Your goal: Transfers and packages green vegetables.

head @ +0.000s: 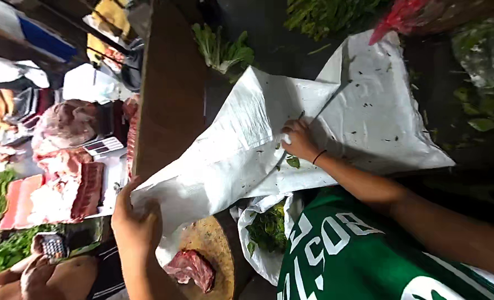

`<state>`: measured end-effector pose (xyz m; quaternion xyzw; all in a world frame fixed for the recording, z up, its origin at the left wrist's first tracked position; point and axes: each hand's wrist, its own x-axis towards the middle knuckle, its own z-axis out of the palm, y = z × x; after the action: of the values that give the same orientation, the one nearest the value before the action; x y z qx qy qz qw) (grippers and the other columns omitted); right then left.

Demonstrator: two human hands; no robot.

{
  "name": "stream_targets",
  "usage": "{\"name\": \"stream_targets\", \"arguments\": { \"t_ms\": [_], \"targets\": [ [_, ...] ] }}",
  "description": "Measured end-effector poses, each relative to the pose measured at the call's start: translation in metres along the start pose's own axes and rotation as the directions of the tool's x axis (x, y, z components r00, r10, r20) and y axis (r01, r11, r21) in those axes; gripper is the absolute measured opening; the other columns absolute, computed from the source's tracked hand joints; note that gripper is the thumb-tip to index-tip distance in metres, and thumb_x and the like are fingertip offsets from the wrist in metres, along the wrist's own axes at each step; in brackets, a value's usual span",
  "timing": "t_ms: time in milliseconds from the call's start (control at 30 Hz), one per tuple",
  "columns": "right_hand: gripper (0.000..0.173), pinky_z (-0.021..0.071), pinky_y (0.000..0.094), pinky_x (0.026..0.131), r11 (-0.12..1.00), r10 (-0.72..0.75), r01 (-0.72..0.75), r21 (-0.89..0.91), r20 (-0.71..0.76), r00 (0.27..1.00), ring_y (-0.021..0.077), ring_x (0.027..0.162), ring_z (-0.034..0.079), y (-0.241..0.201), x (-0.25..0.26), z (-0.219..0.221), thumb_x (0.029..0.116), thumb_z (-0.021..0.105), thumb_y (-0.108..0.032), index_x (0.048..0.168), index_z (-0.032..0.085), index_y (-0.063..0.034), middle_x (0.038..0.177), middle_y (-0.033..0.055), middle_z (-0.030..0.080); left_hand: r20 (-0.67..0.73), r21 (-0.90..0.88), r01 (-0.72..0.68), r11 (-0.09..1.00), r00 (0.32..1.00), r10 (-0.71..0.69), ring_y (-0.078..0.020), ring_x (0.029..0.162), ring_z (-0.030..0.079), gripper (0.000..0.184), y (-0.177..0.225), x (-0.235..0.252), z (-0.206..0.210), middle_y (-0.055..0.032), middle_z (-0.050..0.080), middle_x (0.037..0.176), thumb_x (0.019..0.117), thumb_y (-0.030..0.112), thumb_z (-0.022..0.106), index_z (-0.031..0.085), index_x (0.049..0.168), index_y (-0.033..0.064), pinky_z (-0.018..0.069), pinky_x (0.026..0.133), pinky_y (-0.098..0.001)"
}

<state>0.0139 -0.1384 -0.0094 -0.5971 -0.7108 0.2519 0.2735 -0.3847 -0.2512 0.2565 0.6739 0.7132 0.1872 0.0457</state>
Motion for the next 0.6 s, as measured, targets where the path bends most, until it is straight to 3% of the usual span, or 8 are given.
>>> {"name": "stream_targets", "arguments": {
  "t_ms": [133, 233, 300, 367, 400, 467, 567, 600],
  "targets": [
    [0.035, 0.0396, 0.0575, 0.114, 0.985, -0.140, 0.146, 0.093, -0.066, 0.988, 0.0341, 0.136, 0.050, -0.038, -0.014, 0.010, 0.0892, 0.074, -0.032, 0.121, 0.073, -0.0159, 0.143, 0.0110, 0.058, 0.104, 0.112, -0.033, 0.993, 0.994, 0.021, -0.0438, 0.120, 0.061, 0.083, 0.016, 0.041, 0.016, -0.0218, 0.059, 0.138, 0.0763, 0.012, 0.080, 0.044, 0.151, 0.0177, 0.0498, 0.094, -0.0697],
    [0.032, 0.0430, 0.0546, 0.112, 0.974, -0.171, 0.173, 0.143, -0.023, 0.985, 0.0304, 0.132, 0.054, -0.043, -0.024, 0.010, 0.0910, 0.073, -0.030, 0.119, 0.074, -0.0143, 0.138, 0.0096, 0.061, 0.193, 0.318, -0.054, 0.947, 0.981, -0.009, -0.0511, 0.124, 0.056, 0.102, 0.034, 0.064, 0.043, -0.0250, 0.056, 0.140, 0.0700, 0.038, 0.094, 0.041, 0.155, 0.0175, 0.0448, 0.094, -0.0782],
    [0.032, 0.0437, 0.0523, 0.112, 0.973, -0.183, 0.173, 0.155, 0.054, 0.982, 0.0272, 0.131, 0.055, -0.027, -0.033, 0.009, 0.0933, 0.072, -0.031, 0.121, 0.072, -0.0156, 0.135, 0.0078, 0.063, 0.231, 0.456, -0.039, 0.889, 0.970, -0.076, -0.0522, 0.115, 0.061, 0.081, 0.042, 0.069, 0.063, -0.0264, 0.064, 0.127, 0.0756, 0.052, 0.087, 0.060, 0.136, 0.0064, 0.0456, 0.088, -0.0795],
    [0.030, 0.0443, 0.0519, 0.112, 0.979, -0.158, 0.142, 0.149, 0.100, 0.982, 0.0253, 0.129, 0.056, -0.003, -0.045, 0.008, 0.0942, 0.071, -0.030, 0.122, 0.072, -0.0169, 0.133, 0.0054, 0.064, 0.293, 0.533, -0.038, 0.846, 0.946, -0.142, -0.0481, 0.090, 0.068, 0.048, 0.037, 0.076, 0.077, -0.0219, 0.071, 0.097, 0.0853, 0.055, 0.078, 0.072, 0.103, 0.0099, 0.0504, 0.071, -0.0761],
    [0.030, 0.0442, 0.0526, 0.112, 0.984, -0.126, 0.110, 0.138, 0.118, 0.985, 0.0254, 0.130, 0.056, 0.011, -0.051, 0.007, 0.0946, 0.070, -0.029, 0.122, 0.072, -0.0171, 0.133, 0.0049, 0.064, 0.349, 0.537, -0.046, 0.842, 0.921, -0.172, -0.0468, 0.086, 0.069, 0.041, 0.026, 0.081, 0.082, -0.0206, 0.071, 0.091, 0.0910, 0.052, 0.072, 0.071, 0.099, 0.0125, 0.0513, 0.069, -0.0751],
    [0.032, 0.0439, 0.0556, 0.111, 0.995, -0.042, 0.028, 0.096, 0.155, 0.987, 0.0271, 0.132, 0.055, 0.042, -0.066, 0.004, 0.0950, 0.070, -0.029, 0.125, 0.071, -0.0178, 0.135, 0.0052, 0.063, 0.394, 0.472, -0.088, 0.877, 0.911, -0.120, -0.0452, 0.090, 0.070, 0.033, -0.024, 0.091, 0.074, -0.0209, 0.072, 0.095, 0.0967, 0.045, 0.065, 0.072, 0.108, 0.0147, 0.0528, 0.074, -0.0742],
    [0.037, 0.0427, 0.0604, 0.111, 0.994, 0.093, -0.100, 0.035, 0.167, 0.982, 0.0318, 0.134, 0.053, 0.076, -0.083, -0.004, 0.0948, 0.071, -0.030, 0.130, 0.069, -0.0178, 0.140, 0.0091, 0.060, 0.231, 0.241, -0.147, 0.959, 0.969, 0.091, -0.0456, 0.090, 0.067, 0.043, -0.090, 0.104, -0.015, -0.0329, 0.065, 0.105, 0.0995, 0.029, 0.062, 0.060, 0.129, -0.0019, 0.0545, 0.073, -0.0667],
    [0.037, 0.0428, 0.0606, 0.110, 0.992, 0.124, -0.128, 0.015, 0.137, 0.983, 0.0321, 0.132, 0.054, 0.083, -0.087, -0.006, 0.0940, 0.071, -0.032, 0.128, 0.070, -0.0178, 0.139, 0.0091, 0.061, 0.167, 0.241, -0.090, 0.966, 0.985, 0.050, -0.0455, 0.091, 0.066, 0.045, -0.072, 0.100, -0.043, -0.0373, 0.062, 0.109, 0.1006, 0.022, 0.060, 0.054, 0.131, -0.0095, 0.0556, 0.074, -0.0620]
  ]
}}
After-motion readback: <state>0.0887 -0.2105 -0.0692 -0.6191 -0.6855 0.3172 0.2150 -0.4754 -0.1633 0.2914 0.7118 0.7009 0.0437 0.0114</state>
